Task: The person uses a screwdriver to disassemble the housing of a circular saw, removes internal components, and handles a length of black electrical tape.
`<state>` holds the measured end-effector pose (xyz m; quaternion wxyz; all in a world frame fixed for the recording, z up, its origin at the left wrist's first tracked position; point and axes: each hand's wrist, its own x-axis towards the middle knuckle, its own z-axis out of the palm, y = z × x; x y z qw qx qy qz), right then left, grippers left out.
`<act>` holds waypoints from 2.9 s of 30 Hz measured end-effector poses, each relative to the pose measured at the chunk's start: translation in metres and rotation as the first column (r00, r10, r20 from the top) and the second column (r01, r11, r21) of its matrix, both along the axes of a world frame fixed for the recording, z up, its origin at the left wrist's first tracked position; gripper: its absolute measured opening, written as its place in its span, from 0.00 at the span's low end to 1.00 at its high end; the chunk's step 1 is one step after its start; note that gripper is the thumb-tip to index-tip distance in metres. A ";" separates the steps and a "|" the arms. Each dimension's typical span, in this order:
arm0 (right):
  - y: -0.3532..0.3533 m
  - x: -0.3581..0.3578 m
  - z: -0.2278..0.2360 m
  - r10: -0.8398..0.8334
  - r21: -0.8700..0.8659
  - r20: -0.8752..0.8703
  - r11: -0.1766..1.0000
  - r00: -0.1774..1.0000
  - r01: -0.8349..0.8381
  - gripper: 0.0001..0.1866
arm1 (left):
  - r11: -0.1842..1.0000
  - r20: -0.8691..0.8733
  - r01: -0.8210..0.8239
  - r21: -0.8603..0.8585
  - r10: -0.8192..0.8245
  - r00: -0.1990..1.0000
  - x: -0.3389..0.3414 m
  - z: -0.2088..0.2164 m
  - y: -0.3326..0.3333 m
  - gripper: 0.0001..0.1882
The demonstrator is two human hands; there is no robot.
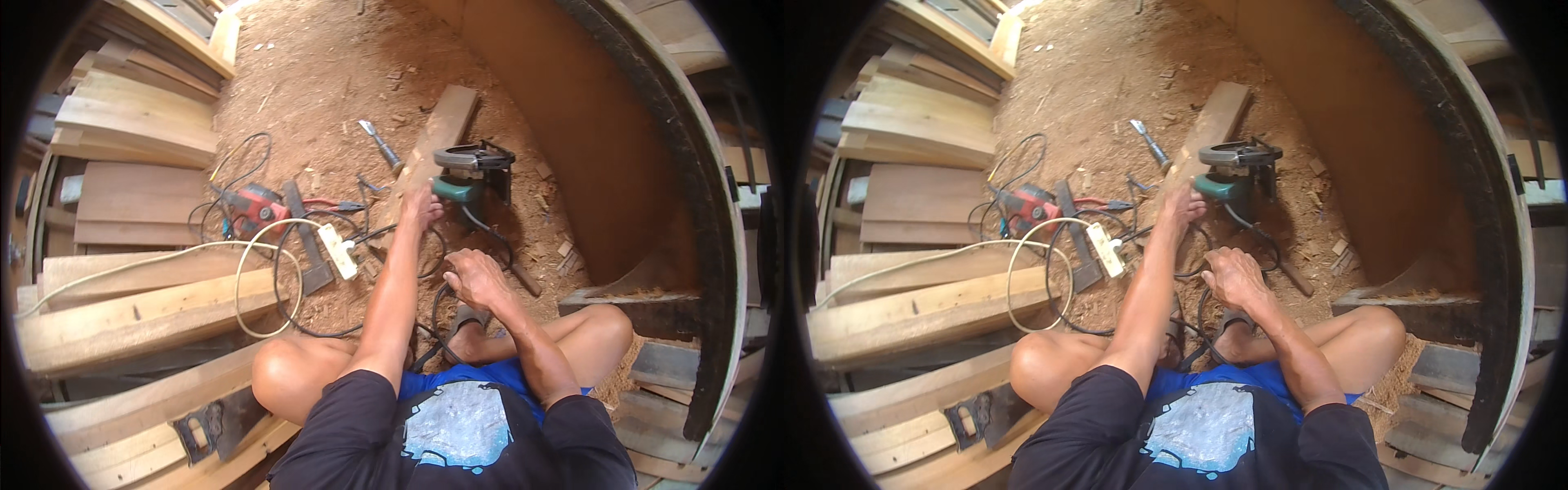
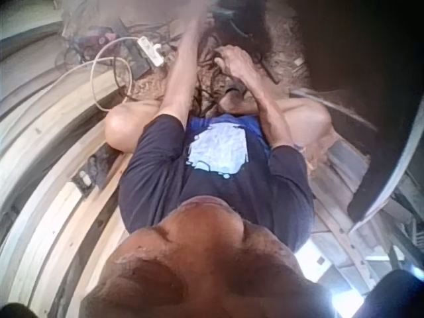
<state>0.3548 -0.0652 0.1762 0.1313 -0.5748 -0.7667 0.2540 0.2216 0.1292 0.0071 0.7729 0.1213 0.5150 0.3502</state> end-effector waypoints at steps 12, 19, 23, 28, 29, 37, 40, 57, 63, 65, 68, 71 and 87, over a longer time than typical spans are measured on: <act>-0.010 -0.032 0.005 0.208 -0.128 0.013 0.970 0.978 -0.205 0.16 | 0.980 -0.981 0.147 -0.137 -0.154 0.113 -0.191 0.008 -0.088 0.41; -0.006 -0.040 -0.009 0.197 -0.069 0.041 0.979 0.980 -0.194 0.15 | 0.943 -0.965 0.274 0.191 0.130 0.227 -0.174 0.019 -0.106 0.31; 0.027 -0.074 -0.014 0.043 0.266 -0.041 0.963 0.998 -0.030 0.18 | 0.826 -0.911 0.393 0.405 0.326 0.252 -0.162 0.033 -0.107 0.28; 0.059 -0.109 -0.013 0.069 0.359 0.079 0.929 0.995 -0.093 0.22 | 0.554 -0.657 0.406 0.727 0.389 0.646 -0.156 0.059 -0.104 0.27; 0.063 -0.106 -0.023 0.072 0.209 0.048 0.975 0.996 -0.081 0.21 | 0.552 -0.662 0.420 0.720 0.364 0.655 -0.141 0.075 -0.108 0.24; 0.037 -0.091 -0.024 0.044 0.034 -0.042 0.999 0.998 -0.042 0.17 | 0.596 -0.420 0.225 0.771 0.209 0.883 -0.112 0.088 -0.121 0.19; 0.029 -0.086 -0.021 0.043 -0.013 -0.113 0.999 0.993 -0.045 0.17 | 0.586 -0.561 0.365 0.723 0.190 0.806 -0.116 0.094 -0.120 0.19; 0.029 0.034 0.020 -0.262 -0.047 -0.329 0.964 0.907 0.262 0.23 | 0.886 -0.879 0.169 0.431 0.455 -0.140 -0.226 0.066 -0.102 0.24; 0.037 0.097 -0.052 -0.487 0.084 -0.219 0.854 0.846 0.513 0.18 | 0.645 -0.892 0.643 0.413 0.146 0.427 -0.048 0.076 -0.077 0.18; 0.031 0.086 -0.058 -0.495 0.060 -0.278 0.846 0.823 0.530 0.15 | 0.696 -0.733 0.596 0.400 -0.146 0.664 0.000 0.051 -0.085 0.17; 0.027 0.071 -0.062 -0.526 0.096 -0.256 0.821 0.811 0.562 0.13 | 0.839 -0.153 0.439 0.322 -0.412 0.898 0.050 0.028 -0.102 0.14; 0.021 0.073 -0.071 -0.519 0.192 -0.269 0.797 0.811 0.573 0.10 | 0.933 0.163 0.199 0.298 -0.256 0.953 0.086 0.022 -0.120 0.10; 0.007 0.058 -0.083 -0.457 0.423 -0.253 0.740 0.852 0.523 0.06 | 0.910 0.163 0.063 0.409 -0.141 0.976 0.100 0.004 -0.119 0.04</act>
